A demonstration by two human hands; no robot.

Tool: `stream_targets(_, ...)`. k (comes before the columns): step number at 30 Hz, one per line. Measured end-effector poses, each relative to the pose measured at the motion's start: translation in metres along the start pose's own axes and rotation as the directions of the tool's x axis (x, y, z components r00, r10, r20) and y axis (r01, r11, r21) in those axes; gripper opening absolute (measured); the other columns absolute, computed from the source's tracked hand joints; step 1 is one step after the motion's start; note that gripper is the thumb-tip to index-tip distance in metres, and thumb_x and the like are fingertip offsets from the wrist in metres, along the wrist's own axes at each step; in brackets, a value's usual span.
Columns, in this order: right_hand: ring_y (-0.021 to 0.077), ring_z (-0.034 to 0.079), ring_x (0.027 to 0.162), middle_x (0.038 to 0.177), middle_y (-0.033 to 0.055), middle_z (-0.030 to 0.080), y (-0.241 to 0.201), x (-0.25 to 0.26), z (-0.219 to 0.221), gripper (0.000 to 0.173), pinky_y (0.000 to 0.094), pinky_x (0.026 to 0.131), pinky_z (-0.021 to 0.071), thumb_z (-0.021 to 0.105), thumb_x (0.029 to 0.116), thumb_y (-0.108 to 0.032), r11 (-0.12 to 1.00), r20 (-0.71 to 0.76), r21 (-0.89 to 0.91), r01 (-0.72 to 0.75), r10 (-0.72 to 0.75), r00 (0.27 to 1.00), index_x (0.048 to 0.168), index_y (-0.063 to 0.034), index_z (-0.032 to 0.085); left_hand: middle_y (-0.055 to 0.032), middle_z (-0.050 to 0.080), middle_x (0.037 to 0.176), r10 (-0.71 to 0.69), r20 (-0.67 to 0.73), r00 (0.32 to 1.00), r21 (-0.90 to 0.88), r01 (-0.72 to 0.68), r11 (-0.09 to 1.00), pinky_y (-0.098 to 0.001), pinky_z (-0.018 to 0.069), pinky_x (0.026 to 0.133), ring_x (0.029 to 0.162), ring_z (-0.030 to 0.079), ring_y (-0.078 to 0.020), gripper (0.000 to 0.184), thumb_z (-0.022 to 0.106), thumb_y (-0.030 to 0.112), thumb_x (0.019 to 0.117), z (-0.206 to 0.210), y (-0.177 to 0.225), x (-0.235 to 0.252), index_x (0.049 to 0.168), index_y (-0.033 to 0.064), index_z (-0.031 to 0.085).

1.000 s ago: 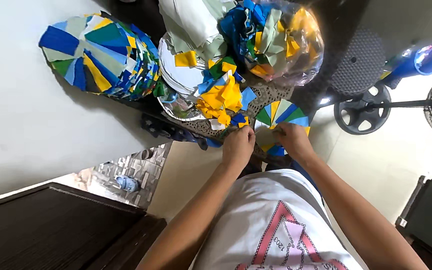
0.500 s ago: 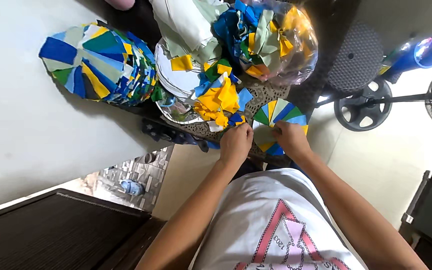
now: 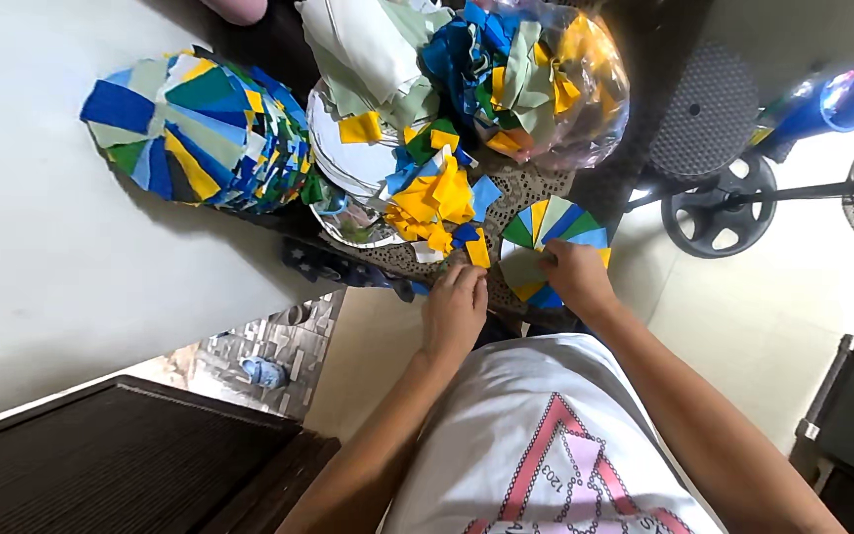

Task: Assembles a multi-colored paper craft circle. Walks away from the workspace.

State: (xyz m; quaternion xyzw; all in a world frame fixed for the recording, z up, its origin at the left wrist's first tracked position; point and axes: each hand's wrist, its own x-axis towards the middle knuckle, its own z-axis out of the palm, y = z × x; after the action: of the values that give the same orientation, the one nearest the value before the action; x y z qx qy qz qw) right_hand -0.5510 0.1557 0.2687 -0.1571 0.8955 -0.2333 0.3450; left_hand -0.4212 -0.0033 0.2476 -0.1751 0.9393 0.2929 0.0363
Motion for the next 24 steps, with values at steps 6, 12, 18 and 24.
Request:
stream_targets(6,0.0396,0.070,0.087,0.089,0.0210,0.071,-0.002,0.001,-0.001,0.012,0.0585,0.076,0.0550,0.064,0.0991,-0.009,1.000,0.015,-0.012,-0.002,0.002,1.000,0.102,0.0015,0.070,-0.0214,0.069,0.127,0.204,0.039,0.978,0.025,-0.205,0.978,-0.0528,0.0596,0.083,0.104,0.072,-0.0405,0.028,0.055,0.008,0.0992,0.016,-0.008,-0.019,0.118,0.0003,0.074)
stream_targets(12,0.0386,0.070,0.087,0.088,0.0204,0.071,-0.003,0.000,-0.001,0.013,0.0577,0.076,0.0549,0.064,0.0991,-0.009,1.000,0.009,-0.023,-0.002,0.002,1.000,0.101,0.0018,0.070,-0.0182,0.068,0.133,0.328,0.051,0.943,0.094,-0.332,0.939,-0.0501,0.0604,0.067,0.087,0.075,-0.0386,0.029,0.056,0.005,0.0946,0.020,-0.004,-0.020,0.116,-0.0003,0.075)
stream_targets(18,0.0386,0.070,0.086,0.087,0.0201,0.070,-0.004,0.000,-0.001,0.013,0.0575,0.076,0.0548,0.064,0.0992,-0.010,1.000,0.010,-0.021,-0.006,0.007,1.000,0.100,0.0019,0.070,-0.0185,0.066,0.136,0.316,0.124,0.941,0.124,-0.331,0.936,-0.0501,0.0598,0.065,0.086,0.075,-0.0381,0.028,0.058,0.009,0.0957,0.020,-0.003,-0.016,0.117,0.0024,0.075)
stream_targets(24,0.0414,0.070,0.090,0.103,0.0214,0.071,-0.001,-0.009,-0.007,0.023,0.0604,0.074,0.0552,0.062,0.0984,-0.006,0.997,-0.090,-0.064,-0.031,0.025,0.996,0.121,-0.0026,0.065,-0.0180,0.064,0.139,0.290,0.175,0.941,0.106,-0.311,0.945,-0.0522,0.0596,0.064,0.086,0.075,-0.0394,0.029,0.057,0.008,0.0958,0.018,-0.004,-0.014,0.119,0.0040,0.074)
